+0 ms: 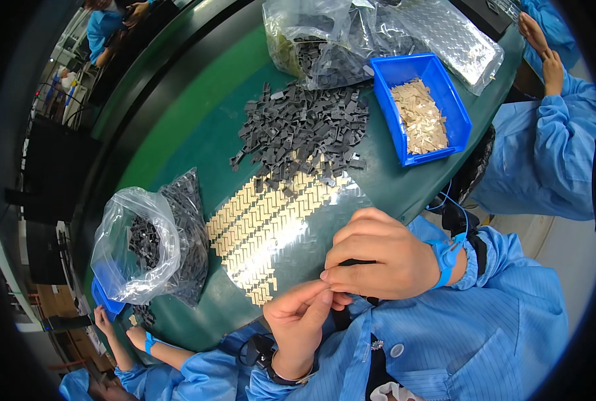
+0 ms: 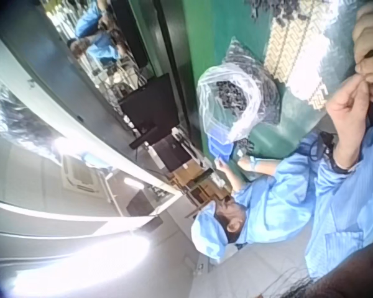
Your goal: Assembling small black and white plastic components on an assembly line.
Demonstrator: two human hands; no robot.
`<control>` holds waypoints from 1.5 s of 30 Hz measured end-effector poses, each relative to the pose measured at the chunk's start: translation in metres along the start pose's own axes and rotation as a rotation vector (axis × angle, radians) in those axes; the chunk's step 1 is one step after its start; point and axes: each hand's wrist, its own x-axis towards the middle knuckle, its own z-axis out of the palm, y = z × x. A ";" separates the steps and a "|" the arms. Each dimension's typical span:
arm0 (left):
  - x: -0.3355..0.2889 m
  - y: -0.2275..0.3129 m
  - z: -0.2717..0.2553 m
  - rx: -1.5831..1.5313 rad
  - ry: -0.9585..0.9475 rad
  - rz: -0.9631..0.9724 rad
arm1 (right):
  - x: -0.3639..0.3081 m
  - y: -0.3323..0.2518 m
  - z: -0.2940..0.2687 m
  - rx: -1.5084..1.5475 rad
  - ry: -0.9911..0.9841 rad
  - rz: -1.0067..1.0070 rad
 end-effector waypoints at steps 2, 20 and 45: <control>0.000 -0.003 -0.001 0.099 0.020 0.060 | 0.000 0.000 0.000 -0.004 0.005 -0.001; 0.005 -0.001 0.013 -0.019 0.229 0.122 | 0.001 -0.004 -0.007 -0.042 0.035 -0.006; 0.009 -0.014 0.009 0.158 0.326 0.366 | -0.003 -0.002 0.002 -0.072 0.093 -0.034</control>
